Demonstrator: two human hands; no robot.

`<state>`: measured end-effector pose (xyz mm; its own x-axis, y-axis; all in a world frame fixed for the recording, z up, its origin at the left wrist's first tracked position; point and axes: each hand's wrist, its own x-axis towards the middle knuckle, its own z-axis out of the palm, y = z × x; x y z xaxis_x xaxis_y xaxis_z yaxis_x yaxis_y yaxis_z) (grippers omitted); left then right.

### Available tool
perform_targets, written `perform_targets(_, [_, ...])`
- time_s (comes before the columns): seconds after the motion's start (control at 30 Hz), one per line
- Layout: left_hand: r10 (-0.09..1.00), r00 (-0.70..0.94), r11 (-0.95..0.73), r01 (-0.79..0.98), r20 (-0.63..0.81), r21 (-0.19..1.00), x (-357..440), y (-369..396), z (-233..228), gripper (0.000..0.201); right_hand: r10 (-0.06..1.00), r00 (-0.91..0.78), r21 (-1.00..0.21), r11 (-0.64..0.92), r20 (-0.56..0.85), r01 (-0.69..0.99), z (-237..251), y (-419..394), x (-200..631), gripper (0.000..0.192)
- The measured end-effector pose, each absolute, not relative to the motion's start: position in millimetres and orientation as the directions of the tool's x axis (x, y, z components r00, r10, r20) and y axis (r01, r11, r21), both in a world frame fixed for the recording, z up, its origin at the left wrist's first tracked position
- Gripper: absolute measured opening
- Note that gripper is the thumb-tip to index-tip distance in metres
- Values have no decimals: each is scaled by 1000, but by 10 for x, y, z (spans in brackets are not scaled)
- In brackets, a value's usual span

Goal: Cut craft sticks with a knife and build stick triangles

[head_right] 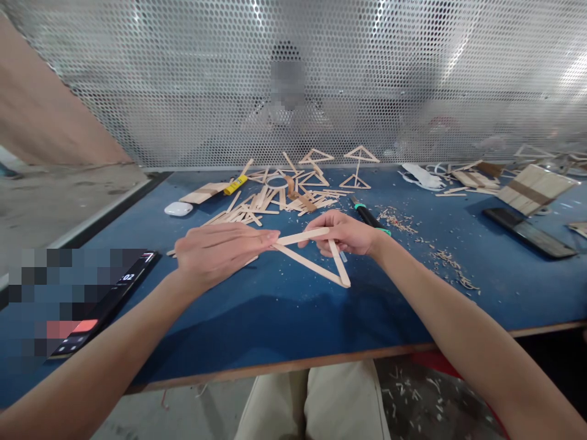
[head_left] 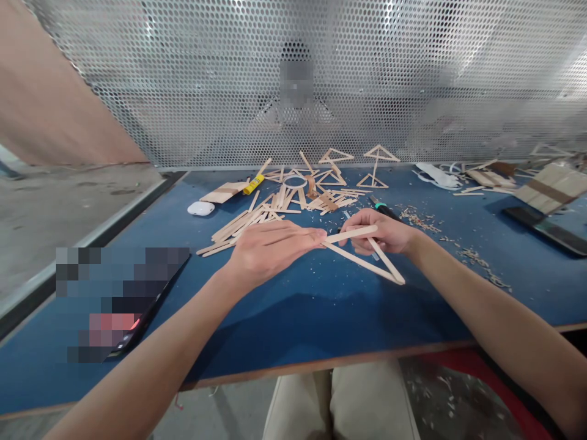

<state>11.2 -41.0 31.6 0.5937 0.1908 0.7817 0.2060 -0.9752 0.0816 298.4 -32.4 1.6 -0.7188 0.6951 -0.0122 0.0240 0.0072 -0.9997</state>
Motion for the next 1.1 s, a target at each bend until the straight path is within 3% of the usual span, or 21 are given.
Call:
perform_targets(0.27, [206, 574, -968, 236, 792, 81, 58, -274, 336, 13, 730, -683, -999, -30, -11, -15, 95, -360, 2922, 22])
perform_targets(0.43, [477, 500, -843, 493, 723, 215, -184, -112, 642, 17, 786, -617, -994, 40, -34, 105, 107, -379, 2881, 28])
perform_targets(0.5, [570, 530, -792, 558, 628, 248, -342, -48, 764, 20, 800, -597, -962, 111, -62, 249, 98, -402, 2832, 35])
perform_targets(0.6, [640, 684, -767, 591, 350, 250, -577, 0, 795, 29, 815, -573, -876, 214, -84, 432, 89, -460, 2726, 42])
perform_targets(0.7, [626, 766, -777, 598, 144, 197, -750, 3, 612, 33, 859, -507, -707, 407, 79, 579, 94, -521, 2627, 41])
perform_targets(0.8, [619, 770, -785, 607, 152, 122, -837, 2, 390, 19, 837, -454, -500, 546, 304, 672, 114, -557, 2579, 33])
perform_targets(0.87, [603, 779, -797, 599, 170, 82, -843, 0, 332, 10, 819, -422, -467, 570, 389, 676, 131, -567, 2577, 28])
perform_targets(1.0, [599, 716, -765, 644, 358, -9, -700, -76, 492, 16, 844, -333, -603, 534, 421, 593, 156, -555, 2603, 27])
perform_targets(1.1, [436, 675, -802, 592, 594, -84, -448, -207, 679, 16, 898, -294, -796, 429, 327, 426, 162, -529, 2617, 33])
